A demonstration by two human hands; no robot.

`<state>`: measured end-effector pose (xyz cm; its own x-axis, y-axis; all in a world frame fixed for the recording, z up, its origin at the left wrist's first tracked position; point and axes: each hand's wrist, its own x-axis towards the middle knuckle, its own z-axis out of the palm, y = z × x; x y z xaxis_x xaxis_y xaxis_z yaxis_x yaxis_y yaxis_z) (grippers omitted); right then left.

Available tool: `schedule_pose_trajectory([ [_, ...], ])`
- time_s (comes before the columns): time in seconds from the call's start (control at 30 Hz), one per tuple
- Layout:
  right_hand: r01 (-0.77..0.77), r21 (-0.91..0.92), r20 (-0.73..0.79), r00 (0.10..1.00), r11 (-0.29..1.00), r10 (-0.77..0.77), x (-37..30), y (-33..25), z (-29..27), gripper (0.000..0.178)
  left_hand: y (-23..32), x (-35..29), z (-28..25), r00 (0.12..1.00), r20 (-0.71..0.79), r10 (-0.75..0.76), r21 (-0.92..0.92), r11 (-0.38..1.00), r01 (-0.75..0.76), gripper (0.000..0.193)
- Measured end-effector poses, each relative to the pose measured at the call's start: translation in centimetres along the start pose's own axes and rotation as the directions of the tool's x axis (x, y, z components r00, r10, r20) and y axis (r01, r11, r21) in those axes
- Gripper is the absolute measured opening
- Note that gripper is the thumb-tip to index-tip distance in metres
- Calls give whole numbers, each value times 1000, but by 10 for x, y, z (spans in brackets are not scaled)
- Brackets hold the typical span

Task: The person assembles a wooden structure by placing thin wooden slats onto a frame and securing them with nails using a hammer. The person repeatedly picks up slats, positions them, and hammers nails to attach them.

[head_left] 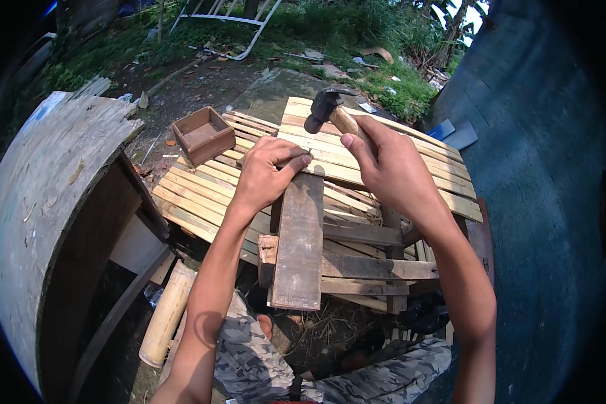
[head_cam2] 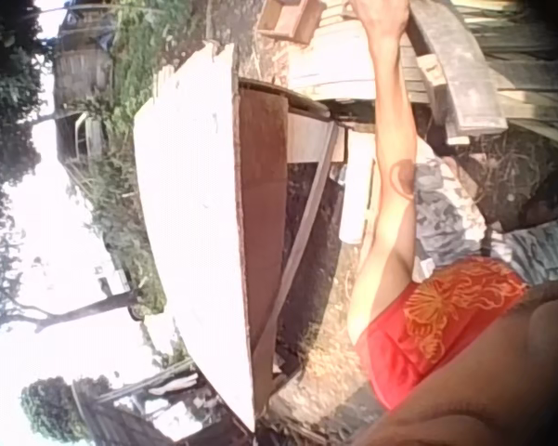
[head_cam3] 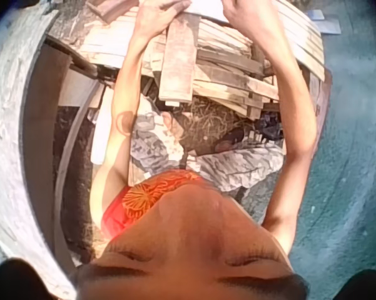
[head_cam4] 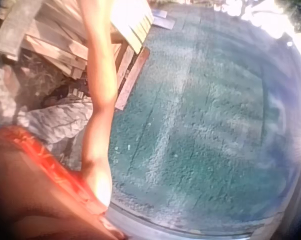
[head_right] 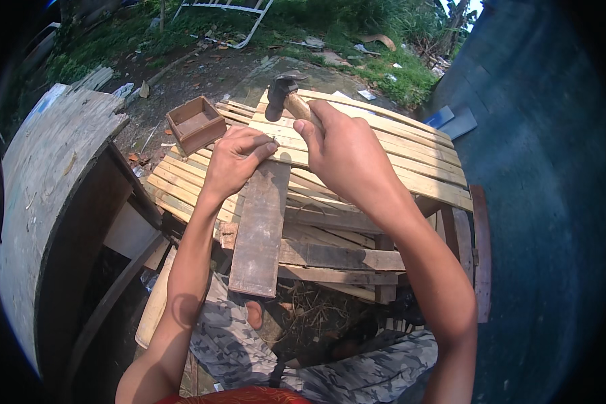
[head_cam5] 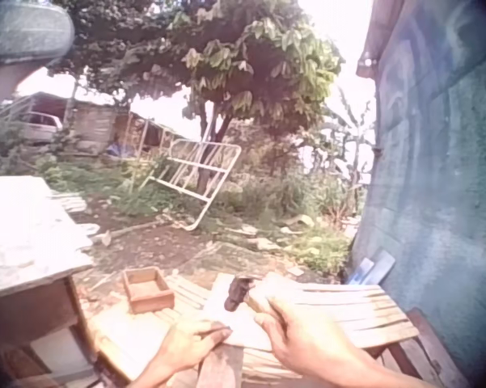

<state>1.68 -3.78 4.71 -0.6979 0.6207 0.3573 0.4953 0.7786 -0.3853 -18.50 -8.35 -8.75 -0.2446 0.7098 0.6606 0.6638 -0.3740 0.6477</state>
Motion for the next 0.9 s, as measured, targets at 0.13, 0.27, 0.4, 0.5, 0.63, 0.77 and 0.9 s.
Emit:
schedule_pose_trajectory([
  [0.13, -52, -1, -9, 999, 999, 52, 0, -4, -2, 32, 0, 0, 1, 1000, -5, -6, -12, 1000, 6, 15],
  [0.27, -11, 122, -209, 977, 992, 36, -2, -7, 1, 30, 0, -1, 2, 999, -1, -36, -13, 999, 36, 15],
  [0.4, -69, -54, 59, 996, 996, 72, -4, -1, 6, 34, -1, -2, 3, 1000, -11, -23, -6, 1000, 23, 15],
  [0.5, -89, 71, -62, 994, 993, 94, -5, 2, 9, 35, -3, -2, 4, 999, -37, 5, 10, 1000, -4, 17],
  [0.63, -54, 10, 28, 998, 998, 54, -4, 2, 6, 34, -3, -1, 6, 998, -57, -8, 10, 1000, 9, 18],
  [0.77, 40, 136, -184, 983, 990, -14, 0, 0, 1, 30, -2, -2, 5, 999, -48, -16, -15, 1000, 15, 17],
  [0.9, -29, -45, 88, 996, 999, 33, 1, -1, 1, 32, 0, -2, 1, 998, 11, -63, -26, 998, 64, 19],
])
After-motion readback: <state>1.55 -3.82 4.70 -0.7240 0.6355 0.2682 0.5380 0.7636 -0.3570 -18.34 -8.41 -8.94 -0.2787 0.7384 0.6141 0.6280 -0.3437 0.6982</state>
